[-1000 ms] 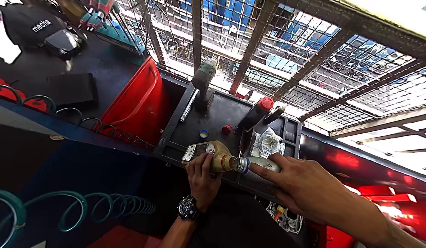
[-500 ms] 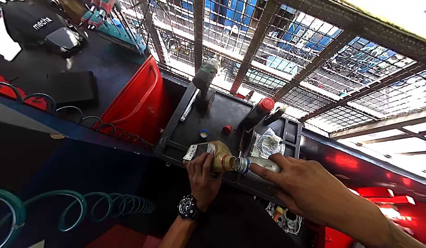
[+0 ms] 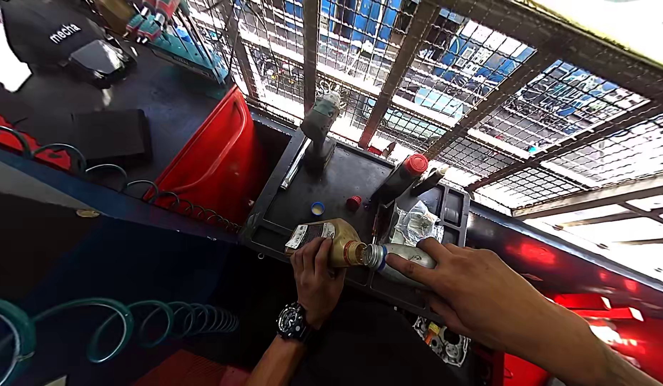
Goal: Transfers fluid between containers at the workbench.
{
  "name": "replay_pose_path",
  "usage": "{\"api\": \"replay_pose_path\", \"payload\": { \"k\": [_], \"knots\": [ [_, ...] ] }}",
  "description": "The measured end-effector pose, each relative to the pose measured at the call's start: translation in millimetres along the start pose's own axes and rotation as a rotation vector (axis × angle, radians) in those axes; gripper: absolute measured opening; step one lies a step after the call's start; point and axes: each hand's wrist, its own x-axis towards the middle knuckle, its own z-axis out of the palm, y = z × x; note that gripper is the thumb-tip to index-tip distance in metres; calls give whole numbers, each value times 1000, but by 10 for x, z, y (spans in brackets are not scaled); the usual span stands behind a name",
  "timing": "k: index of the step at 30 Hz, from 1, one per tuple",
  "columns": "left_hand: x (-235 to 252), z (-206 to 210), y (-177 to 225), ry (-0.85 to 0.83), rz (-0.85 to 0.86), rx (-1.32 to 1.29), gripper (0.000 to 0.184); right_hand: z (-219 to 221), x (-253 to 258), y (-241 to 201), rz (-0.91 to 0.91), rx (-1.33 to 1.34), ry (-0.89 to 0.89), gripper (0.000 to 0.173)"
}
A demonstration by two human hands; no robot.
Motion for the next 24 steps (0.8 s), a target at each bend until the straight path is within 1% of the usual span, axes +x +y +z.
{"api": "replay_pose_path", "payload": {
  "k": [17,24],
  "knots": [
    [-2,31,-19,6,-11,-12,62,-52,74,-6,-3,-25,-25,52],
    [3,33,-12,13,-18,-14,64,-65,86,-9,-10,-32,-22,53]
  ]
}}
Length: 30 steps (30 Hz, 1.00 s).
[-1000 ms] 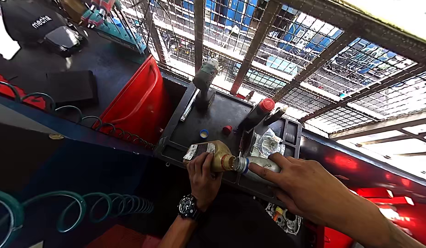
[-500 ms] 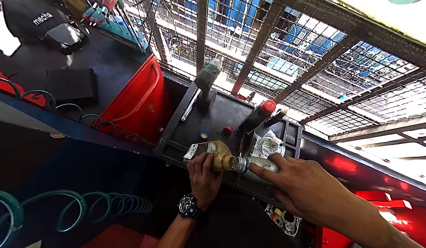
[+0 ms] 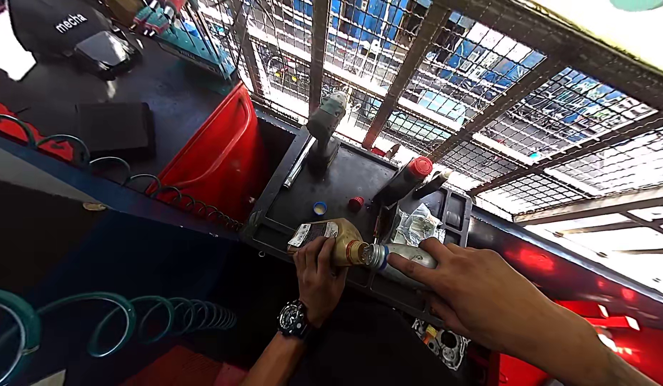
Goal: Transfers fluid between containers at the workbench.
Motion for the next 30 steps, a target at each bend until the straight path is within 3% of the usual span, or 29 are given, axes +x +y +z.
{"api": "replay_pose_path", "payload": {
  "k": [30],
  "knots": [
    [18,56,-5,2,-27,-29,60,-72,84,-5,-13,-33,-40,54]
  ]
}}
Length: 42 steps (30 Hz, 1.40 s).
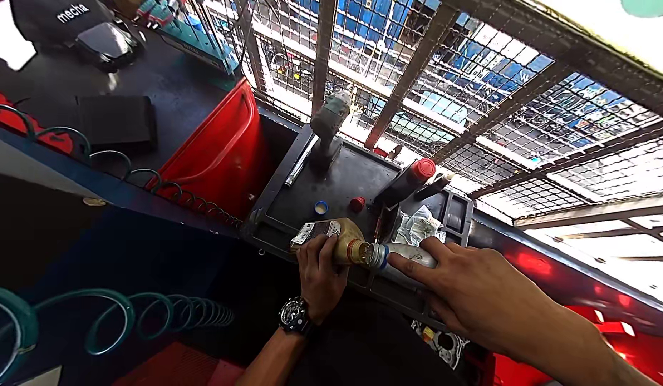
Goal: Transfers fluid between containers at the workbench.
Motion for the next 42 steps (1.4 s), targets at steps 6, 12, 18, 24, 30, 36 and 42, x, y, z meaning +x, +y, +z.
{"api": "replay_pose_path", "payload": {
  "k": [6,12,18,24,30,36,42],
  "knots": [
    [19,2,7,-5,-8,-11,61,-16,10,10,-3,-14,8,55],
    [17,20,-7,-12,-4,-17,63,-22,23,17,-5,-22,1,56],
    [29,29,-10,-5,-14,-17,62,-57,46,8,-2,-28,-4,55],
    [31,30,-7,3,-17,-26,64,-79,62,6,-8,-25,-10,56],
    [30,29,-6,-3,-17,-28,63,-99,74,1,-12,-41,-14,55],
    [28,28,-3,-2,-19,-32,62,-116,87,-3,-20,-49,-12,53],
    [25,20,3,-9,-25,-40,62,-146,105,-10,-17,-64,-33,54]
  ]
}}
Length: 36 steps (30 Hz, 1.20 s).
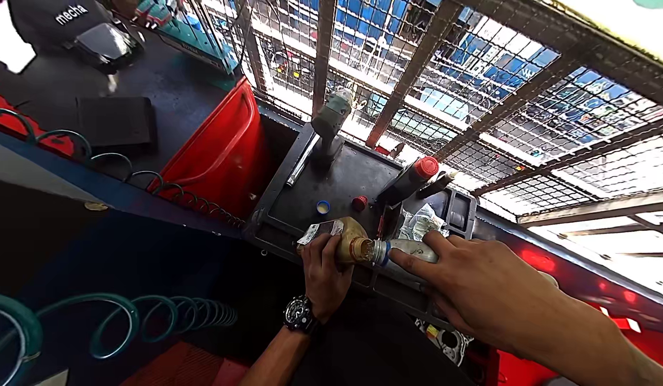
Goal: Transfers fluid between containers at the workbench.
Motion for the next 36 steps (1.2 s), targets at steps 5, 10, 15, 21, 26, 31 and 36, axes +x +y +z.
{"api": "replay_pose_path", "payload": {
  "k": [5,10,15,21,26,31,36],
  "knots": [
    [-1,-8,-3,-4,-4,3,65,-26,11,4,-2,1,1,55],
    [10,-40,-10,-7,-4,15,63,-12,24,2,-3,9,13,56],
    [16,-38,-8,-12,-1,12,63,-52,42,1,-2,-8,-12,58],
    [22,-40,-7,-9,1,2,62,-72,56,-2,-7,-28,-10,59],
    [23,-30,-7,-5,-2,-1,62,-103,66,-8,-12,-34,4,57],
    [28,-24,-10,0,2,-4,63,-129,85,-6,-36,-49,19,54],
    [23,-20,-6,-6,-2,-13,63,-162,102,-12,-43,-76,15,55]
  ]
}}
